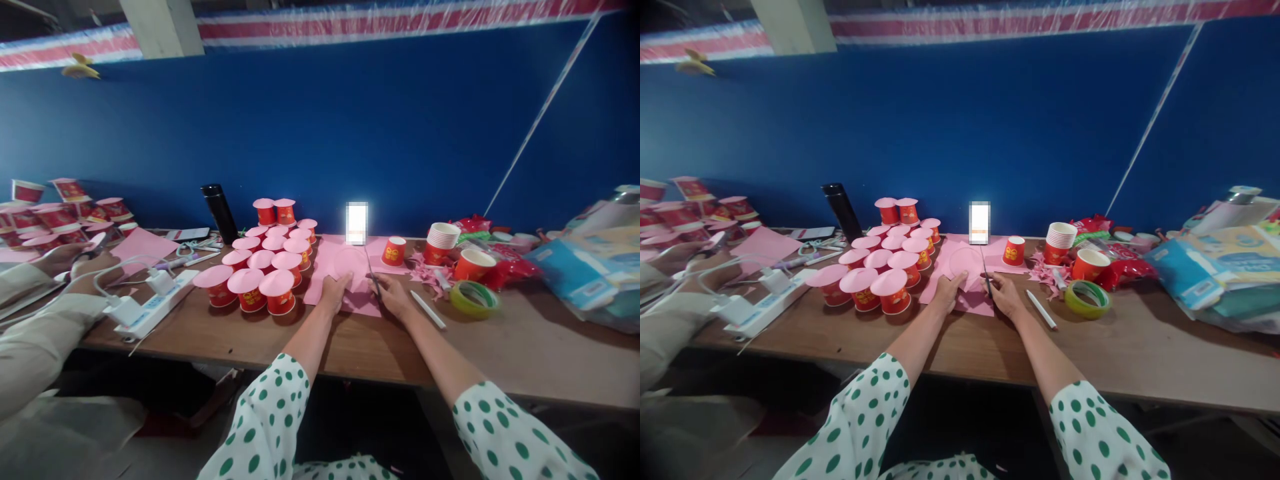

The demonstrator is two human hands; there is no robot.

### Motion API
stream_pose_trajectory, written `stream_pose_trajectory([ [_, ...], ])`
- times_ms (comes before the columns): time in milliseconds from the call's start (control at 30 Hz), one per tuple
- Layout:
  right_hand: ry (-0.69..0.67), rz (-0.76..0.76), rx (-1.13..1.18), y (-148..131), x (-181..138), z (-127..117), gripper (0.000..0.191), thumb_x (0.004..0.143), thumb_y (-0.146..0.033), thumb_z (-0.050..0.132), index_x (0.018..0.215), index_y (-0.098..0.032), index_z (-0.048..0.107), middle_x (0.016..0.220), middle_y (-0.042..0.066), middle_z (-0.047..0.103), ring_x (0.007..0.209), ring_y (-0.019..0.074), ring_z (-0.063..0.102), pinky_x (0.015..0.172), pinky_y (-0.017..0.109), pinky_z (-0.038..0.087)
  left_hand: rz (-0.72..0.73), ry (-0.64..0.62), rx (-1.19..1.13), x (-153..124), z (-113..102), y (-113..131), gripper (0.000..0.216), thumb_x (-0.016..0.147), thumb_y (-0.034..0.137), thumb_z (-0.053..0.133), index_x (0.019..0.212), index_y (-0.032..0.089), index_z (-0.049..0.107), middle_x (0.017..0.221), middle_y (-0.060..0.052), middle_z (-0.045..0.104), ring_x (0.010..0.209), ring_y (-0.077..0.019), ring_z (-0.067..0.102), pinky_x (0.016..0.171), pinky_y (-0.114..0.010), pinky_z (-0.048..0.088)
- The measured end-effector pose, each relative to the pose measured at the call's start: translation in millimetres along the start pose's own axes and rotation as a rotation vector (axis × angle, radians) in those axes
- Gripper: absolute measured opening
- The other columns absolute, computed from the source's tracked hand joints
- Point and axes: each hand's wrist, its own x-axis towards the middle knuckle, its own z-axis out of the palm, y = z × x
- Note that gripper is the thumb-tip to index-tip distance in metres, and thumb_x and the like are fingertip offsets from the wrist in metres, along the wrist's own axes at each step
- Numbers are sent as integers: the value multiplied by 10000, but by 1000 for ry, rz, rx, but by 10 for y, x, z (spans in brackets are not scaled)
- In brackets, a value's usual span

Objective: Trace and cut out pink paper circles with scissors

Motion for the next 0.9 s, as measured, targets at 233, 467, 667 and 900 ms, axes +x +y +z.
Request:
stream_pose_trajectory([
  [233, 3, 36, 64, -36, -22, 31, 500, 682, -410, 616, 1094, -136, 546, 496, -50, 520, 383, 82, 448, 378, 207, 356, 39, 23, -17, 2, -3, -5, 363, 537, 421, 721, 588, 99, 559, 441, 23, 489, 386, -79, 443, 358, -194, 326],
  [467, 9, 54, 120, -67, -24, 43, 494, 649, -401, 645, 1062, -145, 553, 534, -43, 534, 416, 84, 459, 389, 207, 360, 44, 46, 13, 11, 7, -2, 354, 531, 406, 727, 592, 93, 572, 466, 9, 515, 425, -89, 461, 367, -195, 318],
  [667, 26, 65, 97, -110, -39, 48, 501, 640, -404, 647, 1057, -142, 554, 534, -37, 545, 423, 89, 471, 399, 213, 371, 40, 32, 3, -1, 10, 9, 336, 543, 383, 725, 608, 89, 576, 486, -8, 538, 432, -107, 489, 363, -206, 344],
  [900, 19, 43, 66, -41, -11, 28, 502, 654, -424, 632, 1064, -144, 559, 519, -39, 537, 406, 87, 464, 393, 214, 370, 25, 1, -3, 6, 5, -7, 354, 558, 411, 715, 555, 103, 539, 432, 6, 504, 379, -92, 456, 338, -201, 330],
])
